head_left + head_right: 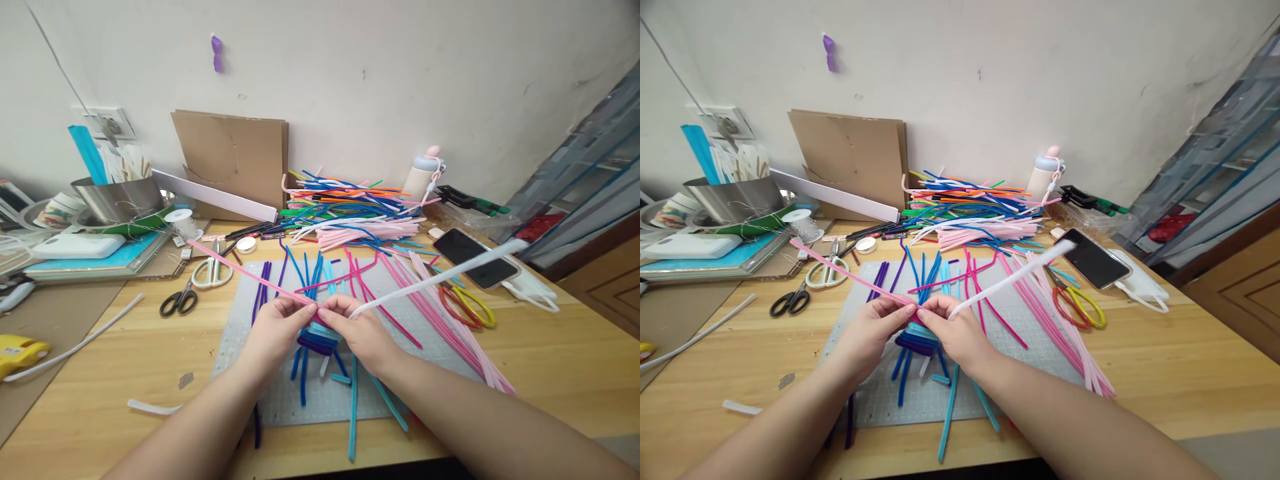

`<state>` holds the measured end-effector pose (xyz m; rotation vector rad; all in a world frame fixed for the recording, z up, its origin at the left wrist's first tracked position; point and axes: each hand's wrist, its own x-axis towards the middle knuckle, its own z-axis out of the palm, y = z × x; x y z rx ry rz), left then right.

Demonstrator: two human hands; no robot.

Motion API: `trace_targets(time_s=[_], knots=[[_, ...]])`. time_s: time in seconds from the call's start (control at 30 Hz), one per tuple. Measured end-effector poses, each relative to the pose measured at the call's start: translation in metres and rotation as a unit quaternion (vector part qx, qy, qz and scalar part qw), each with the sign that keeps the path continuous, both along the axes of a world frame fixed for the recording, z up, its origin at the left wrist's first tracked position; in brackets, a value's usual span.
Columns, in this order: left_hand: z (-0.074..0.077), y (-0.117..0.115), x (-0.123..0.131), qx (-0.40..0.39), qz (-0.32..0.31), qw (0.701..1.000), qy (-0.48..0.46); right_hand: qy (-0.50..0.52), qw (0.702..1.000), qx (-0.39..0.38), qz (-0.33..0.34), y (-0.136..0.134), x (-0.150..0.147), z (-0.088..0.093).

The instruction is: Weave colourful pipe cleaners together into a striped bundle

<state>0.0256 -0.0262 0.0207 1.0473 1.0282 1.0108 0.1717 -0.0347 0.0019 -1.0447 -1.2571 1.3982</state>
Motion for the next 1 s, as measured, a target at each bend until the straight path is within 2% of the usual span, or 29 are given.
trace_targets(time_s=[0.27,0.4,0.67,0.8,0.87,0.93,1.0], knots=[[0.002,0.001,-0.002,0.015,-0.028,0.999,0.016,-0.013,1.0,-0.013,0.004,0.0,0.0,0.004],[0.0,0.001,-0.002,0.005,-0.016,1.0,0.023,-0.024,0.999,-0.021,0.008,0.0,-0.001,0.005],[0.0,0.001,-0.001,0.037,-0.005,0.999,0.015,-0.005,1.0,-0.011,0.014,0.0,0.0,0.006],[0.0,0.007,-0.006,0.034,0.044,0.998,-0.001,0.044,0.997,-0.049,-0.032,0.0,0.0,0.007],[0.0,0.011,-0.01,0.047,0.078,0.996,-0.002,0.037,0.995,-0.071,-0.051,0.0,0.001,0.007],[0.001,0.012,-0.012,0.07,0.1,0.992,0.012,-0.006,0.998,-0.053,-0.039,-0.001,0.003,0.008],[0.002,0.012,-0.012,0.089,0.112,0.989,0.038,-0.062,0.998,0.01,-0.031,-0.006,0.005,0.01]])
